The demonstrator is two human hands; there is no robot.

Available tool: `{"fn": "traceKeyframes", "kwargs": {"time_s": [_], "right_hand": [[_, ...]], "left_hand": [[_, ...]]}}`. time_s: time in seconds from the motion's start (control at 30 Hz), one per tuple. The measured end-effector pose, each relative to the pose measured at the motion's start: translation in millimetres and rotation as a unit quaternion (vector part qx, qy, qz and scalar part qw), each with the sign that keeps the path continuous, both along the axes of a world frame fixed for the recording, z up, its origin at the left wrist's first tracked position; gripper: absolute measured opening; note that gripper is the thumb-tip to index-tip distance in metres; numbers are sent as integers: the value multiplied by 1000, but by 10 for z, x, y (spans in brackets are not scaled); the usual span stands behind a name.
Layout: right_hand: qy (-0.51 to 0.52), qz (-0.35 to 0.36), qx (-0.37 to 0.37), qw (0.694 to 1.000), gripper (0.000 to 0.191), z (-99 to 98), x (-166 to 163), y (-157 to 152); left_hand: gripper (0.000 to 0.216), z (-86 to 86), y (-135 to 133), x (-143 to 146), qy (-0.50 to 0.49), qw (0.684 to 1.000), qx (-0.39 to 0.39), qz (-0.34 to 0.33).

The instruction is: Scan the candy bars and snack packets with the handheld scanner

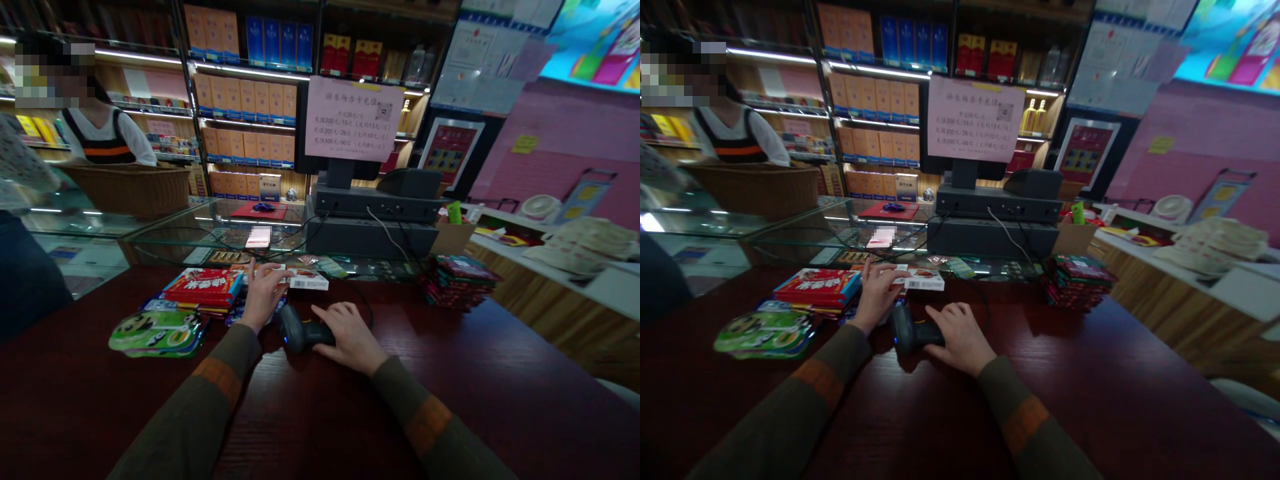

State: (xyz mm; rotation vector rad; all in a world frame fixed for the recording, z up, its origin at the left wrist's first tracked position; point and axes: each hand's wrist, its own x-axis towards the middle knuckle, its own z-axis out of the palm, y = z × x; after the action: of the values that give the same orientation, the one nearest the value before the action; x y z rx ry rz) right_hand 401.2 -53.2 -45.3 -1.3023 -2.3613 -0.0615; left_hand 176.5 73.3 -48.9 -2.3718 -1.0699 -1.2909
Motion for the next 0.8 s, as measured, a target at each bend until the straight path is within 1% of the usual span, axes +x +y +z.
{"fn": "traceKeyframes", "kwargs": {"time_s": [0.2, 0.37, 0.5, 0.63, 0.8], "right_hand": [[-4, 13, 17, 1000, 63, -38, 36, 27], [27, 19, 41, 999, 63, -41, 264, 29], [61, -2, 49, 997, 63, 56, 434, -2], [88, -6, 44, 995, 54, 171, 514, -29], [94, 7, 50, 994, 44, 266, 548, -55]], "left_hand": [[26, -4, 3, 7, -7, 1000, 0, 1], [26, 5, -12, 12, -14, 1000, -1, 0], [25, -11, 10, 46, -27, 1000, 8, -1], [26, -12, 15, 116, -47, 999, 15, 2], [31, 18, -24, 166, -41, 999, -2, -11]]}}
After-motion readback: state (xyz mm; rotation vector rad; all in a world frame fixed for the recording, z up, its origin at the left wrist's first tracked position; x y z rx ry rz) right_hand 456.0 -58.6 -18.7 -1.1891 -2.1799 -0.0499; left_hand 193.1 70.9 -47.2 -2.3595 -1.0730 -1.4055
